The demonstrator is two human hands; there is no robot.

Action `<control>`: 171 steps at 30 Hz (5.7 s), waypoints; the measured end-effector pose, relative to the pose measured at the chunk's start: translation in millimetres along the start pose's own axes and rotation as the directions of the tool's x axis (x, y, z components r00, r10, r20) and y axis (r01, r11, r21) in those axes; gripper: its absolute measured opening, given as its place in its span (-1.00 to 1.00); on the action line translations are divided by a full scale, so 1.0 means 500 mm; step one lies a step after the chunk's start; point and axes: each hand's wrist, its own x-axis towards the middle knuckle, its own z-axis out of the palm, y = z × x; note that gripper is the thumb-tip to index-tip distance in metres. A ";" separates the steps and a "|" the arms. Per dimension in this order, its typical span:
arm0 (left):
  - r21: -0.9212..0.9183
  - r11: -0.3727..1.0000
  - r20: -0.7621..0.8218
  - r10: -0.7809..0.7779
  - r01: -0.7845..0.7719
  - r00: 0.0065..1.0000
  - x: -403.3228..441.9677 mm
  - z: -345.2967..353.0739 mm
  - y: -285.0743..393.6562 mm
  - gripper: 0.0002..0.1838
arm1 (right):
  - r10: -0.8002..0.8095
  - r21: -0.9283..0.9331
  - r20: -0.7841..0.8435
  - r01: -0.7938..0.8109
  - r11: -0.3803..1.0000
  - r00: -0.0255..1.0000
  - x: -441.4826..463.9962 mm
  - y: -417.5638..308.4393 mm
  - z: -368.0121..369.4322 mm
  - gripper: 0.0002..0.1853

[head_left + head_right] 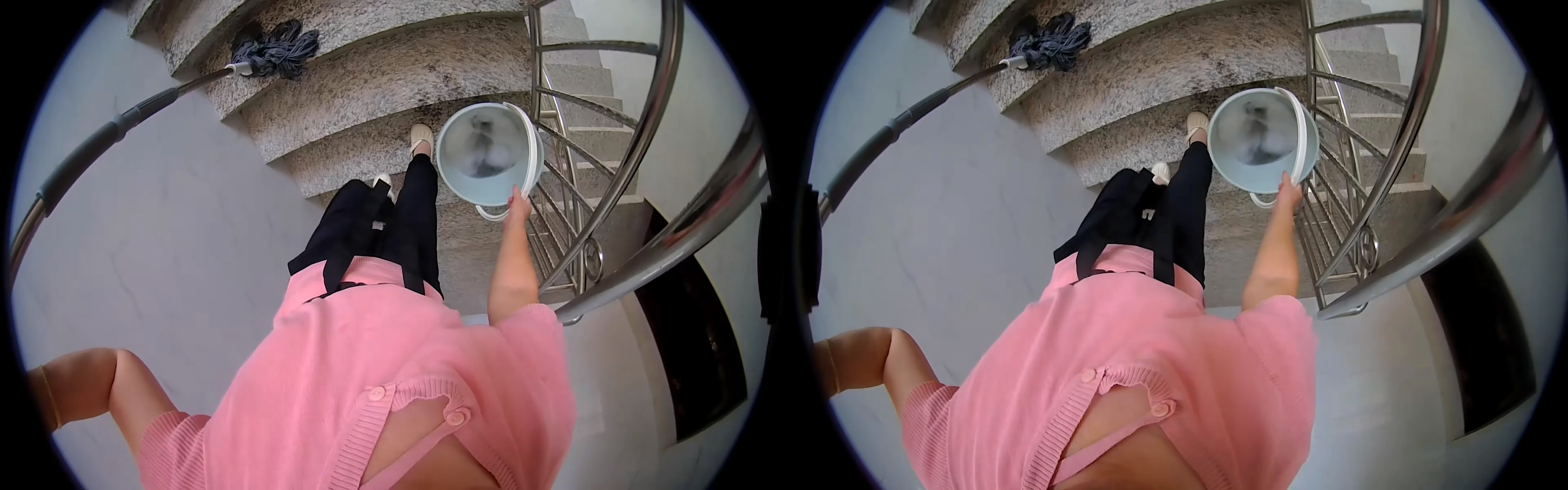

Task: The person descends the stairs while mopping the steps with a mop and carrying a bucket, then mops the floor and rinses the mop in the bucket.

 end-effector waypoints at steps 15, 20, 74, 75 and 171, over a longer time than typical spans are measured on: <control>0.017 0.996 -0.077 0.092 -0.091 0.993 -0.254 -0.185 0.195 -0.87 | -0.730 -0.725 -0.090 0.458 0.514 0.677 -0.054 -0.038 0.107 -0.67; 0.070 0.980 -0.174 0.195 -0.186 0.965 -0.521 -0.303 0.345 -0.89 | -0.891 -0.143 0.450 0.990 -0.004 0.061 -0.369 -0.107 0.452 -0.66; 0.173 0.982 -0.346 -0.010 0.075 0.938 -0.864 -0.311 0.459 -0.68 | -0.619 0.615 0.445 0.723 -0.314 -0.647 -1.027 -0.064 0.736 -0.87; 0.114 0.993 -0.299 0.022 0.013 0.954 -0.845 -0.302 0.439 -0.68 | -0.582 0.610 0.477 0.725 -0.321 -0.659 -1.009 -0.081 0.722 -0.89; -0.263 0.810 0.335 -0.432 0.524 0.837 -0.980 0.055 0.019 -0.83 | -0.842 -0.299 0.531 0.909 -0.291 -0.095 -0.284 -0.141 0.406 -0.76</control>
